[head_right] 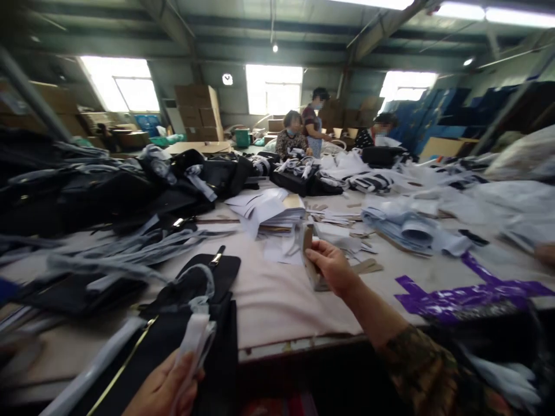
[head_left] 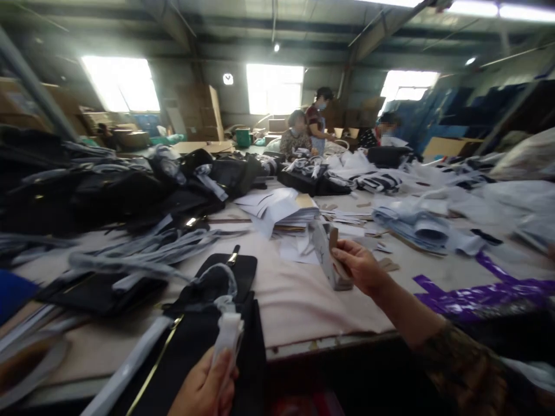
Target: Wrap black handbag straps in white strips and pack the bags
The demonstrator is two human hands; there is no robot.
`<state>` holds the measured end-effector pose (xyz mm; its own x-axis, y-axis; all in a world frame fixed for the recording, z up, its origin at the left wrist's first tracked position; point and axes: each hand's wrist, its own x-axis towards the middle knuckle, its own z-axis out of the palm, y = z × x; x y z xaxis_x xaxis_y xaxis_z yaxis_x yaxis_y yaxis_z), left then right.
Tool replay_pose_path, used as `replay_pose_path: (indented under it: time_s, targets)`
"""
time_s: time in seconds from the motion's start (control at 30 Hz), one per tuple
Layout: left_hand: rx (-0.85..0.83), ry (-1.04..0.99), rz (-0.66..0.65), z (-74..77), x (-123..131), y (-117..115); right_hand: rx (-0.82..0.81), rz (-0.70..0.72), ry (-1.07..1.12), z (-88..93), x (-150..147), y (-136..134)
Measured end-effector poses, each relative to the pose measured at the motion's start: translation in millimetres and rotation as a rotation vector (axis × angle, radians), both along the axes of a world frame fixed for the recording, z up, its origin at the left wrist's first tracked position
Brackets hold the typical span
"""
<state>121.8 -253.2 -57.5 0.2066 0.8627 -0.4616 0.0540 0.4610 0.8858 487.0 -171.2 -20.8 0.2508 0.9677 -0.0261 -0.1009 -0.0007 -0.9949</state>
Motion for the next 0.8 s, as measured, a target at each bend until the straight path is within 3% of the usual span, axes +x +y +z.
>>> replay_pose_path:
  time_s: [0.17, 0.3, 0.47, 0.57, 0.67, 0.8]
  targets:
    - [-0.038, -0.220, 0.057, 3.7, -7, -10, -0.149, 0.292, 0.012, -9.6, -114, -32]
    - [-0.064, -0.354, 0.092, 6.4, -12, -13, -0.186, 0.348, 0.054, -15.6, -162, -42]
    - [-0.053, -0.395, 0.092, -0.1, -13, -16, -0.129, 0.222, 0.157, -21.5, -177, -43]
    - [-0.054, -0.397, 0.093, -2.7, -13, -16, -0.122, 0.231, 0.216, -26.1, -179, -55]
    - [-0.062, -0.414, 0.095, -3.4, -13, -16, -0.219, 0.330, 0.314, -32.3, -179, -77]
    - [-0.070, -0.428, 0.099, -5.0, -12, -15, -0.356, 0.588, 0.522, -42.1, -176, -100]
